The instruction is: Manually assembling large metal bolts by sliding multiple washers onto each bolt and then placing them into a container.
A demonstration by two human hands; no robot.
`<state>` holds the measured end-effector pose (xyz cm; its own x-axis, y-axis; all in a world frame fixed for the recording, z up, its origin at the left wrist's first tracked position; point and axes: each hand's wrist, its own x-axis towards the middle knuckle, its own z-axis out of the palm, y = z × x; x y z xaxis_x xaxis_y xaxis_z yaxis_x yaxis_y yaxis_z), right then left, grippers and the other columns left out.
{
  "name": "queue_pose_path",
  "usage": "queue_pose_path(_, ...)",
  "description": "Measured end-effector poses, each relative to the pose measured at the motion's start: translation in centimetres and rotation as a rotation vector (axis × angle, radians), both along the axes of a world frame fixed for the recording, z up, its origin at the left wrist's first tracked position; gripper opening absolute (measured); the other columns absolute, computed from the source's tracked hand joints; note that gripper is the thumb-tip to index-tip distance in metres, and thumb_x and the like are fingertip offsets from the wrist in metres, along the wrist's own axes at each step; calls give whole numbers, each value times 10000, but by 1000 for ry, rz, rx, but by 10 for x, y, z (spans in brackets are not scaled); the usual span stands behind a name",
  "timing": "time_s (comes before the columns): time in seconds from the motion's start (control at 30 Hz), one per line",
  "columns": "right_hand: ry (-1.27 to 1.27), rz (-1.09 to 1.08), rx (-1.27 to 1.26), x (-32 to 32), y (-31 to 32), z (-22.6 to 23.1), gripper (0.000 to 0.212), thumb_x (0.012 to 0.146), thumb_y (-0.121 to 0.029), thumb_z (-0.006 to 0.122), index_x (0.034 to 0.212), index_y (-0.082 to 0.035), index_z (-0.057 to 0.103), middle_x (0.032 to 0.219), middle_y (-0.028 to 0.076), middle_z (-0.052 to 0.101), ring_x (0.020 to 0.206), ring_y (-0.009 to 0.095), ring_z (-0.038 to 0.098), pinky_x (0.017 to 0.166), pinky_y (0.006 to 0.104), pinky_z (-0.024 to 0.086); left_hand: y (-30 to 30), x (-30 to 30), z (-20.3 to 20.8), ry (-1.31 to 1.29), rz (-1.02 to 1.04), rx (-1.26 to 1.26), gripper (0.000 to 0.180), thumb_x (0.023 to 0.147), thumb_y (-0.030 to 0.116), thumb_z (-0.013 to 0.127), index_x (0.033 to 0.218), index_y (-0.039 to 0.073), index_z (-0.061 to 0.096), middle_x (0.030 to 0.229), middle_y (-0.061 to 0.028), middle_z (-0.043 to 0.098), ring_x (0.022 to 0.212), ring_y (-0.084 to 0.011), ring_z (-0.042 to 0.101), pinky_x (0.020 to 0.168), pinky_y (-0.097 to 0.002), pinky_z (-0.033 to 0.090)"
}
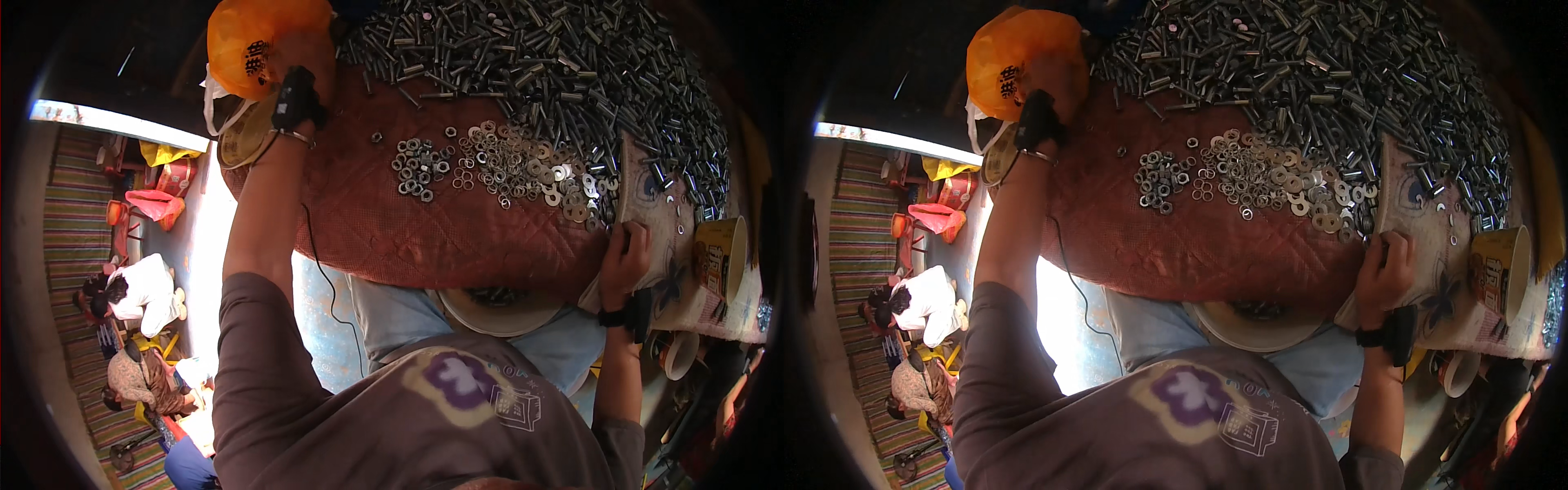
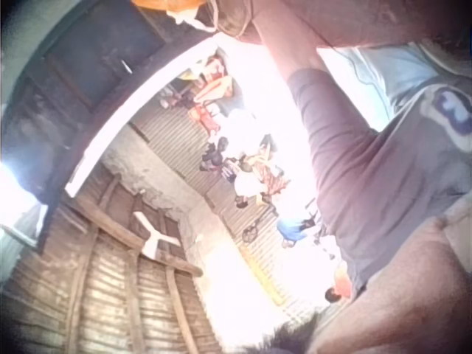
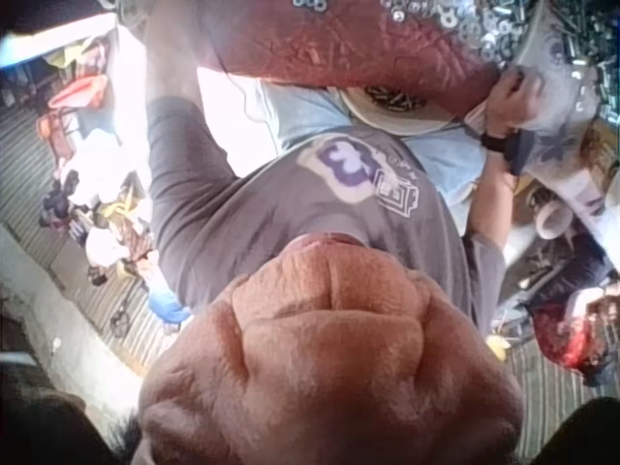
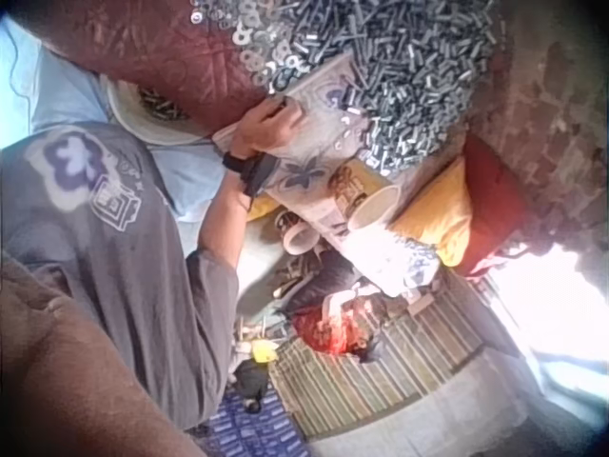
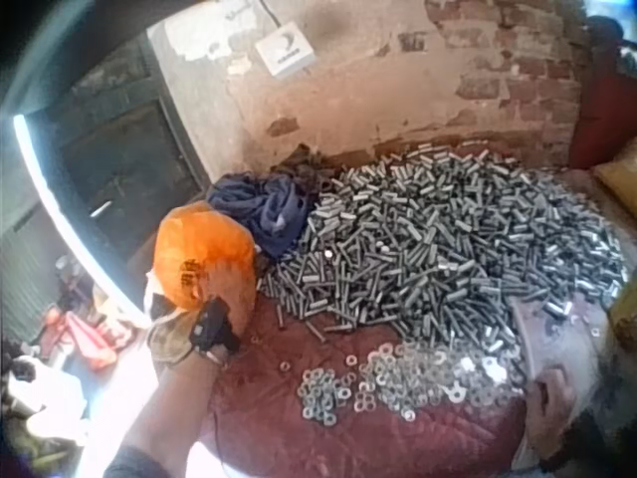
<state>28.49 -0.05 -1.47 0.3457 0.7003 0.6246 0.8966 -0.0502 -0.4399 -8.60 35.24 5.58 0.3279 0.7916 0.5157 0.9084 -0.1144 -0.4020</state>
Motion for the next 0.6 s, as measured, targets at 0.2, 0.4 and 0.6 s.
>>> queue_pose_path(0.2,-3,-19,-14,0,0,0,86,814,-9,592,886,-4,546,819,157,540,729,359,545,634,404,435,-6,30,-21,-164,-421,-129,193,809,216,596,910,54,570,984,-158,584,929,-348,552,811,-438,428)
queue_pose_path(0.4,33,7,-25,-2,0,2,86,816,-3,585,891,-1,542,828,161,542,722,355,547,631,402,436,22,49,-49,-711,22,-274,492,799,353,625,1164,31,555,1096,-204,607,1026,-372,569,879,-438,445)
queue_pose_path(0.6,29,-5,-23,-3,1,2,79,814,3,579,884,1,541,833,167,542,716,355,548,625,405,436,29,67,-61,-900,-203,-145,419,719,292,689,1026,18,607,966,-216,645,925,-363,618,878,-446,457)
